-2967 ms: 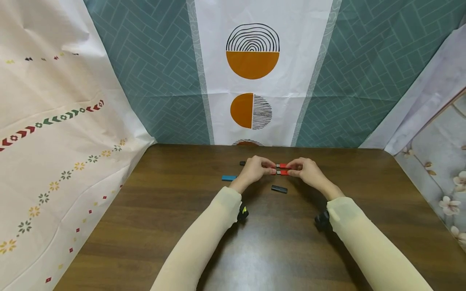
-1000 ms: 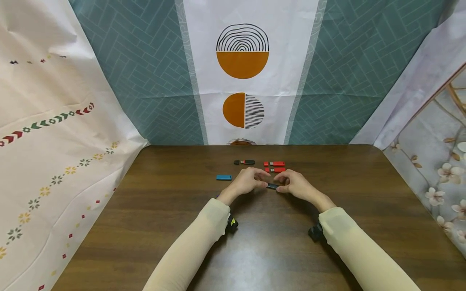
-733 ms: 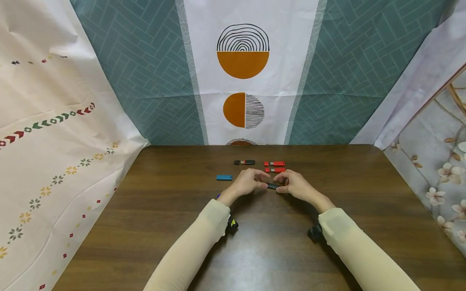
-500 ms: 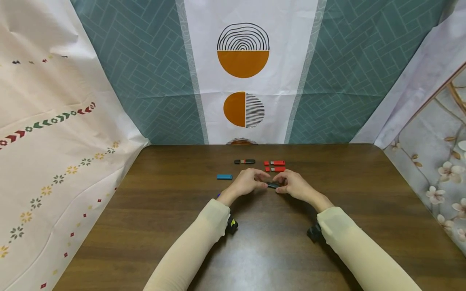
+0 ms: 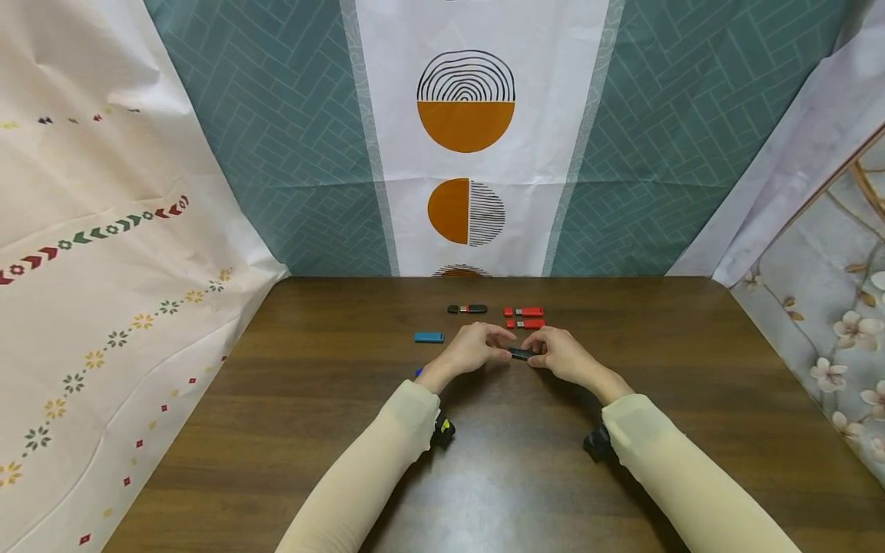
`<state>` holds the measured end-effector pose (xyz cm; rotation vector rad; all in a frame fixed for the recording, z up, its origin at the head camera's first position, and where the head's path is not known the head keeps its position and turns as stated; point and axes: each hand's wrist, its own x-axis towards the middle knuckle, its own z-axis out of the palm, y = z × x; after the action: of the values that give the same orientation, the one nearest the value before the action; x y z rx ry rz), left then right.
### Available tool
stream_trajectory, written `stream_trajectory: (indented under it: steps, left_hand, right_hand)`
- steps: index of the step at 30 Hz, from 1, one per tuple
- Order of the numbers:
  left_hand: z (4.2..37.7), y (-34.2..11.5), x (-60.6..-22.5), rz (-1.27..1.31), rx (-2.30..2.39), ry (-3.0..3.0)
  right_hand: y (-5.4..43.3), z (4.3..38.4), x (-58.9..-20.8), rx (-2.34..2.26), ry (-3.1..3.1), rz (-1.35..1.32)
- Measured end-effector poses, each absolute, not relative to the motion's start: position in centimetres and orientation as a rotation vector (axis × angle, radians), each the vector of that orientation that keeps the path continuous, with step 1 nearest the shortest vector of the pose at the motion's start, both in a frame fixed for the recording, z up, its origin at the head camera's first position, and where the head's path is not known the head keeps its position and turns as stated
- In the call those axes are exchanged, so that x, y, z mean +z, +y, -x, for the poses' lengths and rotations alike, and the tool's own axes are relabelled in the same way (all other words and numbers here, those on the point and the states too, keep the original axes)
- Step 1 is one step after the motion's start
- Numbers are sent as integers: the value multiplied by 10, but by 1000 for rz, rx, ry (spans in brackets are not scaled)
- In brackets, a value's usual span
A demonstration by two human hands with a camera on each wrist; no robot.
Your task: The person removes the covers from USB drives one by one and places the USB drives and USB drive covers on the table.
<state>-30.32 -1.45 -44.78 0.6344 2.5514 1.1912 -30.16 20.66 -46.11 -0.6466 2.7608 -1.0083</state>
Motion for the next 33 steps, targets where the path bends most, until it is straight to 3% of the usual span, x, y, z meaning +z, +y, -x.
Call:
stream_trajectory:
  steps: [33]
  left_hand:
    - [271,-35,-430,-626,1341,2652]
  right_hand:
    - [195,274,-429,-1157,2829,884]
